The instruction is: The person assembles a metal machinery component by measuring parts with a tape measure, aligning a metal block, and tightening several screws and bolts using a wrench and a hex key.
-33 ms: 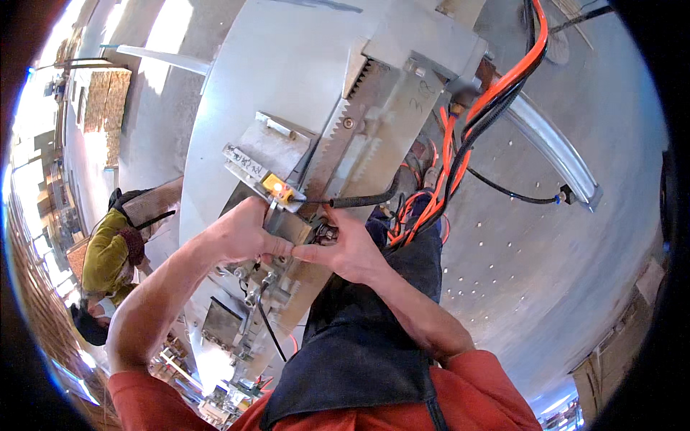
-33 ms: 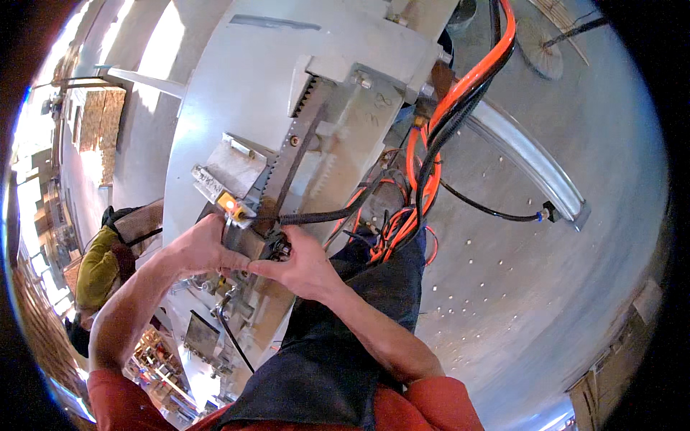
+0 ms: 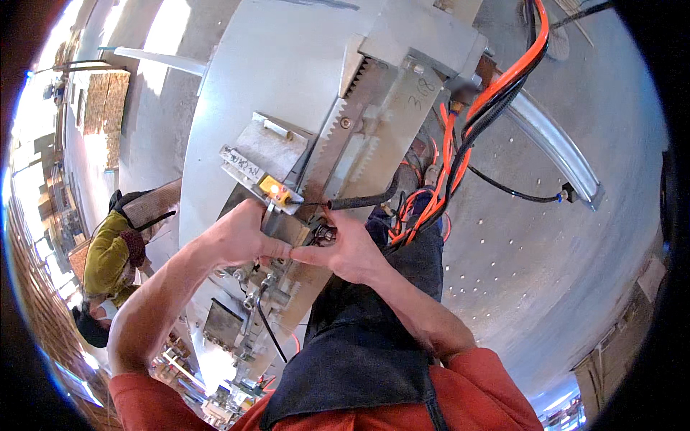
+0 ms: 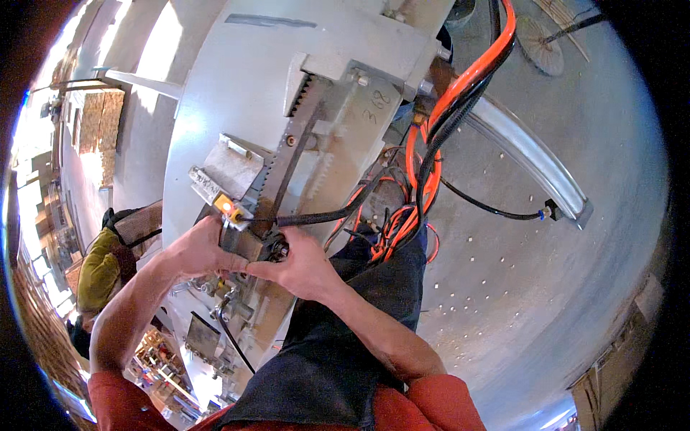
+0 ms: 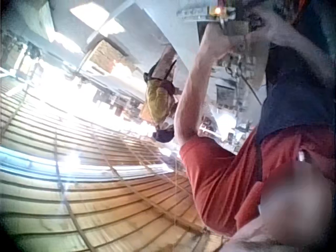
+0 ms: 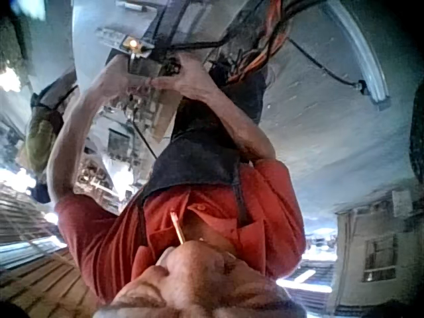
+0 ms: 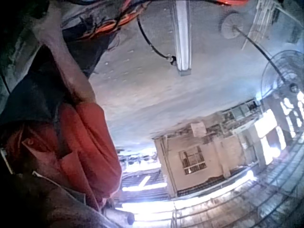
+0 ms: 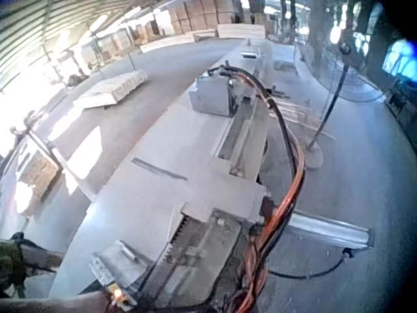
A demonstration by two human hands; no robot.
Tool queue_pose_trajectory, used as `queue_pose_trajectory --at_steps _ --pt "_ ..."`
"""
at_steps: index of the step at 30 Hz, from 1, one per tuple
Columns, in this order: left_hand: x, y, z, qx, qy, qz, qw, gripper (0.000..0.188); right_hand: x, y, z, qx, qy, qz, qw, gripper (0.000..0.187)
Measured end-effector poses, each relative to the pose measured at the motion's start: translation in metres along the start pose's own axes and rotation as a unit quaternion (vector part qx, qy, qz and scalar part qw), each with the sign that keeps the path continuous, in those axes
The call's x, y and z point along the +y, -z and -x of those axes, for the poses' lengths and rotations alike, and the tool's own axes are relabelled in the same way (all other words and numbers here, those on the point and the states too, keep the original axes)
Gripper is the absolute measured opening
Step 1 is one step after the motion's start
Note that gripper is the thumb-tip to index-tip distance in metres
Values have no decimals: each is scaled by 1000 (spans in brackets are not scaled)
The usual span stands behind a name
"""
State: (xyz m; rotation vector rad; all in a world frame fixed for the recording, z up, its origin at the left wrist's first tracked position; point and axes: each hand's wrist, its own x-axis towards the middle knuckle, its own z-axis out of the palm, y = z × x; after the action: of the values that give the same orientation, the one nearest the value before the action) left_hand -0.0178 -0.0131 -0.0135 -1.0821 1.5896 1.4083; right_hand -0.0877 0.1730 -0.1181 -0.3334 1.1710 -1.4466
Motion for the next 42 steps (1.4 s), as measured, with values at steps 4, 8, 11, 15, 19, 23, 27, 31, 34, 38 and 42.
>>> queue_pose_trajectory --at_steps 4,8,11,15,19,23,27,31,34,38,42 --pt "2 -6 4 11 55 -32 998 36 0 -8 4 24 -34 -68 997 59" --pt "-23 -20 4 109 -43 -26 993 38 0 -16 6 53 -42 -129 989 60" --pt "-10 -18 7 90 78 17 993 38 0 -12 4 54 -20 -116 992 65" --pt "-3 -15 9 79 -4 -102 992 33 -1 -17 7 78 -34 -167 982 61" --pt "-25 -10 5 28 12 14 999 29 21 -20 7 65 -59 -154 984 59" --pt "-37 -18 11 45 -24 90 995 33 4 -22 5 14 -61 -152 986 57" --pt "-42 -18 18 106 -85 31 990 43 -2 -30 9 33 -41 -200 978 65" --pt "-41 -24 16 177 -154 -7 972 52 -2 -1 5 -29 -29 -104 994 65" --pt "-77 -43 -13 233 -148 21 961 56 -7 -14 11 -68 -88 -51 993 52" --pt "-69 -44 -27 245 -168 41 954 54 -8 5 9 -28 -141 -210 967 34" --pt "-69 -45 -16 263 -189 37 945 51 -16 -16 29 58 -142 -182 971 32"
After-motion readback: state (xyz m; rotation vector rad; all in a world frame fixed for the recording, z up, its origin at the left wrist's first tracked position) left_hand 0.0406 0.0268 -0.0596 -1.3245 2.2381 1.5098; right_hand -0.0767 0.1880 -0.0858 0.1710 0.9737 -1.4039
